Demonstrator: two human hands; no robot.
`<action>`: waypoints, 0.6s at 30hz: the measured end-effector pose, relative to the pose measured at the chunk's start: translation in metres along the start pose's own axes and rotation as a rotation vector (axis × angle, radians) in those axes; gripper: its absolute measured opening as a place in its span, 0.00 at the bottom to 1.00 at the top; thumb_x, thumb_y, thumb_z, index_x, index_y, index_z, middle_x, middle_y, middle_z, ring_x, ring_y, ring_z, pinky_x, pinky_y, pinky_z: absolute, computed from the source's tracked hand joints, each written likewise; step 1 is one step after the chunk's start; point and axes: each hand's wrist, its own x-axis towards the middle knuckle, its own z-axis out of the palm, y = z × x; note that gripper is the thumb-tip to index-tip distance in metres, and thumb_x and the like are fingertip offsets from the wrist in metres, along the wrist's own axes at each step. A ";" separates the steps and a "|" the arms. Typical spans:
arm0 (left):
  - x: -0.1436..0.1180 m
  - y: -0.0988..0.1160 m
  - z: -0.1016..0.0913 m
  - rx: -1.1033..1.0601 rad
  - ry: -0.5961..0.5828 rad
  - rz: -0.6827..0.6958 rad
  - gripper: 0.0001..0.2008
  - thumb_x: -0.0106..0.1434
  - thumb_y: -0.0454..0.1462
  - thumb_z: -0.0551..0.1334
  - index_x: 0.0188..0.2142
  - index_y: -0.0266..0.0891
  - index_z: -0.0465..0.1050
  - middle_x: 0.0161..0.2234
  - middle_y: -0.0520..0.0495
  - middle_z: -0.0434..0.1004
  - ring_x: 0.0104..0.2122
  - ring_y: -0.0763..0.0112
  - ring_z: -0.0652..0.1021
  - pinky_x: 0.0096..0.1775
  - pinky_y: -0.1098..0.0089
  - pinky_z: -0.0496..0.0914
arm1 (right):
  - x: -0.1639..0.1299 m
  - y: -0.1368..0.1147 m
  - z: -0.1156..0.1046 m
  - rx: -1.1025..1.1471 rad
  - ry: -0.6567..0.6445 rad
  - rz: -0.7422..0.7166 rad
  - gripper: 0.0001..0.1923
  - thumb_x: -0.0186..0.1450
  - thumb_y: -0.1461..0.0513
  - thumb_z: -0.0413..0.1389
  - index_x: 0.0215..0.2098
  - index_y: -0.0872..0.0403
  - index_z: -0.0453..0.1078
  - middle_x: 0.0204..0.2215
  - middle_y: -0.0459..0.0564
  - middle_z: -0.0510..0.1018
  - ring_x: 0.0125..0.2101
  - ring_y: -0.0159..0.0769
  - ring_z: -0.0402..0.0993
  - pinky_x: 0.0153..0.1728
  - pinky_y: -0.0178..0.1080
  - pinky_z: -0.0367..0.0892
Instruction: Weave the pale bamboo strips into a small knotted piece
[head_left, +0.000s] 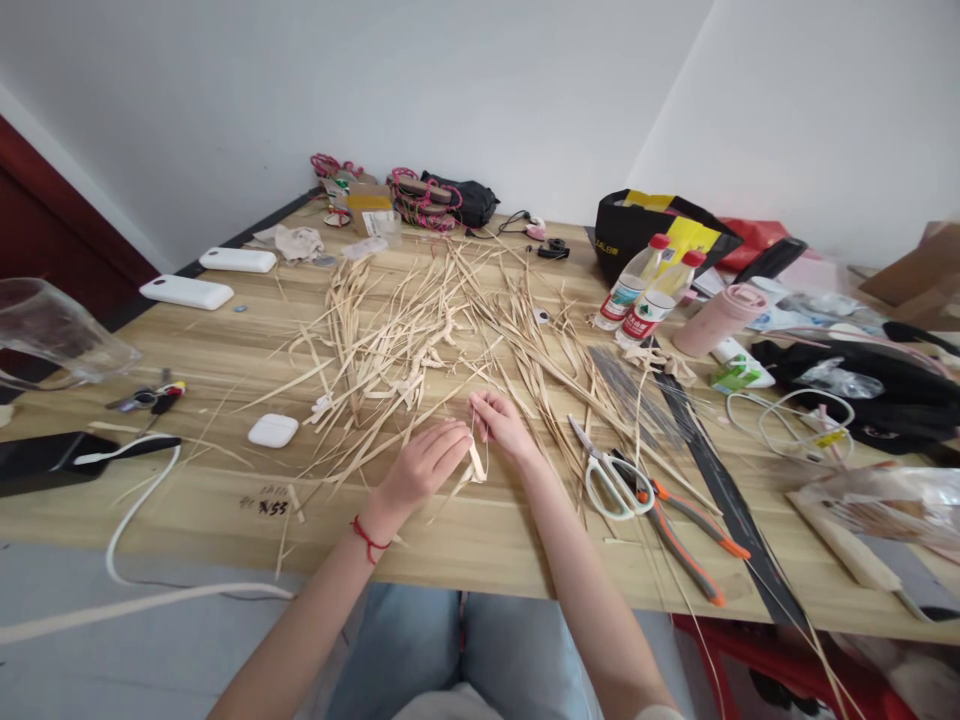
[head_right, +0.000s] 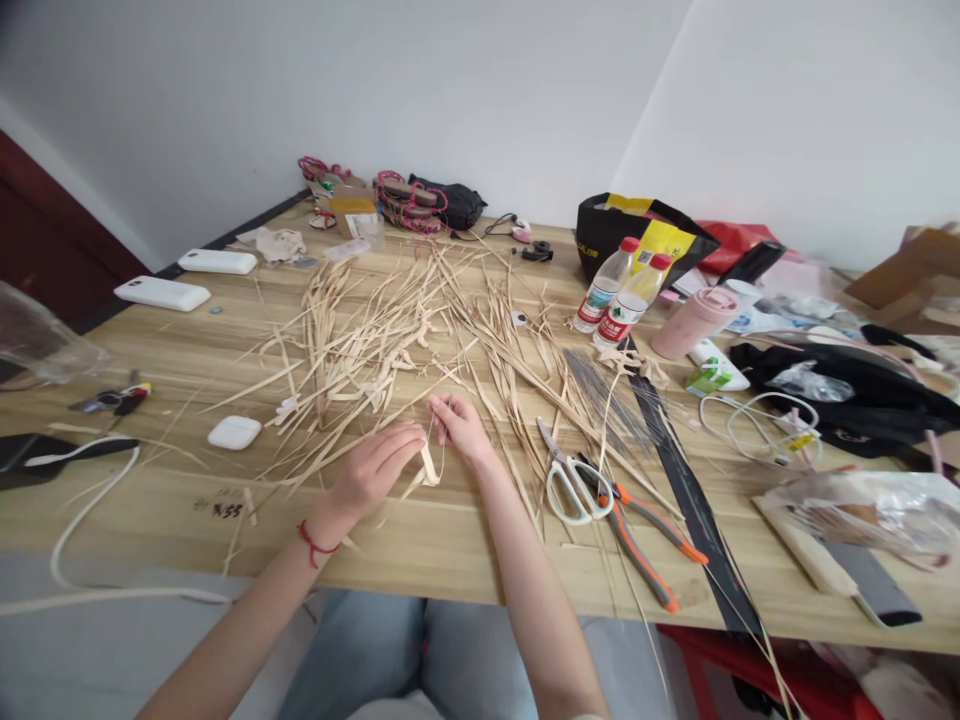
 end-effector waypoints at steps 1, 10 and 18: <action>0.000 -0.001 0.002 -0.009 0.010 -0.024 0.14 0.65 0.29 0.50 0.48 0.36 0.66 0.46 0.40 0.74 0.51 0.63 0.72 0.50 0.58 0.71 | 0.000 0.001 0.000 0.003 0.001 0.005 0.20 0.56 0.46 0.56 0.25 0.54 0.62 0.12 0.37 0.62 0.10 0.23 0.54 0.12 0.30 0.44; -0.007 -0.007 0.008 -0.076 0.061 -0.081 0.12 0.64 0.28 0.52 0.45 0.37 0.68 0.45 0.42 0.74 0.48 0.67 0.73 0.49 0.63 0.71 | 0.003 0.012 0.002 0.009 -0.015 -0.001 0.19 0.57 0.47 0.56 0.26 0.54 0.62 0.12 0.36 0.62 0.09 0.22 0.54 0.11 0.30 0.45; -0.004 -0.003 0.007 -0.087 0.039 -0.175 0.08 0.64 0.30 0.53 0.33 0.37 0.69 0.35 0.46 0.75 0.37 0.70 0.76 0.40 0.67 0.73 | 0.006 0.016 0.002 -0.065 -0.026 -0.025 0.19 0.56 0.46 0.56 0.26 0.54 0.62 0.16 0.38 0.65 0.10 0.23 0.57 0.11 0.30 0.48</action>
